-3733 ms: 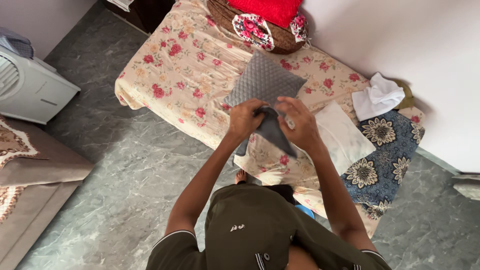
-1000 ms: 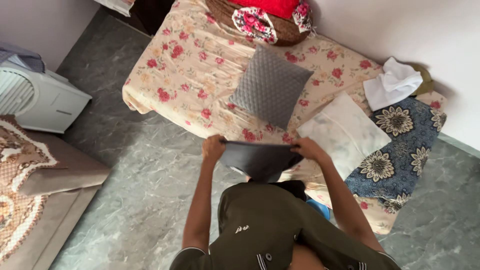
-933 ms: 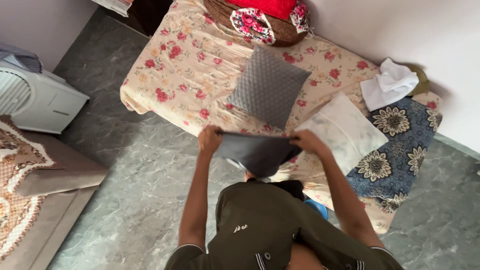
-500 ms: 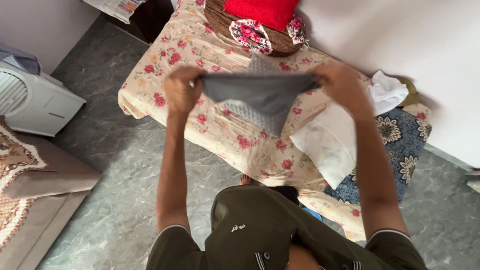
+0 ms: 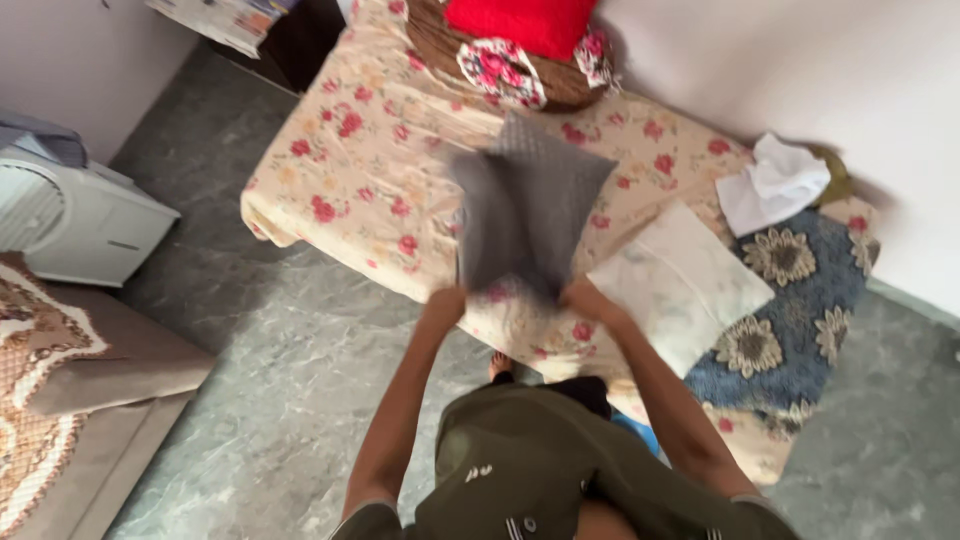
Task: The person removes a pillow from a grey pillowcase, then takes a new white pillow and stuffs it into the same pillowcase by hand, smoothing the surface and adjusting the corners.
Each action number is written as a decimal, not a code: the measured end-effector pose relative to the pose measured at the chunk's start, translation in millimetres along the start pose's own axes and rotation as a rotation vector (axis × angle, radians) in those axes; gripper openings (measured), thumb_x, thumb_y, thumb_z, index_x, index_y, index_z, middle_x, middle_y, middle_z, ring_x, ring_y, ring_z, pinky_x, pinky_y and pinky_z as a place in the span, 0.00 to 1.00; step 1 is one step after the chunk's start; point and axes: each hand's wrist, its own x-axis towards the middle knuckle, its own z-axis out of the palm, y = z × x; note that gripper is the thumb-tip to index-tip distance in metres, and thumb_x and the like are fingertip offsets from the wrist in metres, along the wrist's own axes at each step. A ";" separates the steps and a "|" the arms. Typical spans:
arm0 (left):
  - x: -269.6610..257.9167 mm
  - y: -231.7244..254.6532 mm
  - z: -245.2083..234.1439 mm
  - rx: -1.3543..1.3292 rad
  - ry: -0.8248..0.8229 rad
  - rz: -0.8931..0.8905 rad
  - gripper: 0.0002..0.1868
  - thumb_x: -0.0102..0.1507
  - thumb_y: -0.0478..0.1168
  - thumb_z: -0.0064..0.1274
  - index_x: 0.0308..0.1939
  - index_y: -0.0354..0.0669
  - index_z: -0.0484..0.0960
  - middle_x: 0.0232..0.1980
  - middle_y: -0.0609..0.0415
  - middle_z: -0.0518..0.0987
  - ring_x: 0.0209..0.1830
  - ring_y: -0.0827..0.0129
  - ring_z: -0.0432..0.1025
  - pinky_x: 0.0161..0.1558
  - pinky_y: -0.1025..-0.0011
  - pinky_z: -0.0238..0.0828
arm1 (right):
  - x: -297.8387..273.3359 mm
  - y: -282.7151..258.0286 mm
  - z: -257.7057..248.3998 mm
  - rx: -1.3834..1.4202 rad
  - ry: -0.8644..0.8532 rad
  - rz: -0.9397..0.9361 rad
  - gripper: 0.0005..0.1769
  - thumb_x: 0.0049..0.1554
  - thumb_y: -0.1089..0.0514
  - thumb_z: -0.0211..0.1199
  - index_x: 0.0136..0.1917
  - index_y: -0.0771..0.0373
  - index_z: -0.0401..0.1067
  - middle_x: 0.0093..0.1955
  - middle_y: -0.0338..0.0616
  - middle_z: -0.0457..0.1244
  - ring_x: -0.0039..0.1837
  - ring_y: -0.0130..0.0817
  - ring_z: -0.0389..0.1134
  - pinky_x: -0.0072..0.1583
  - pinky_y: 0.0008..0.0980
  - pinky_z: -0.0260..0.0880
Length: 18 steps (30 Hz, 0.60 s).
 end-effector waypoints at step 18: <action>17.8 -67.3 -60.6 -0.184 0.154 -0.224 0.13 0.62 0.41 0.51 0.46 0.57 0.88 0.41 0.51 0.86 0.40 0.54 0.81 0.41 0.57 0.76 | 16.6 -5.3 -22.0 0.185 0.022 0.025 0.11 0.57 0.53 0.64 0.48 0.61 0.77 0.45 0.54 0.70 0.50 0.56 0.71 0.51 0.50 0.69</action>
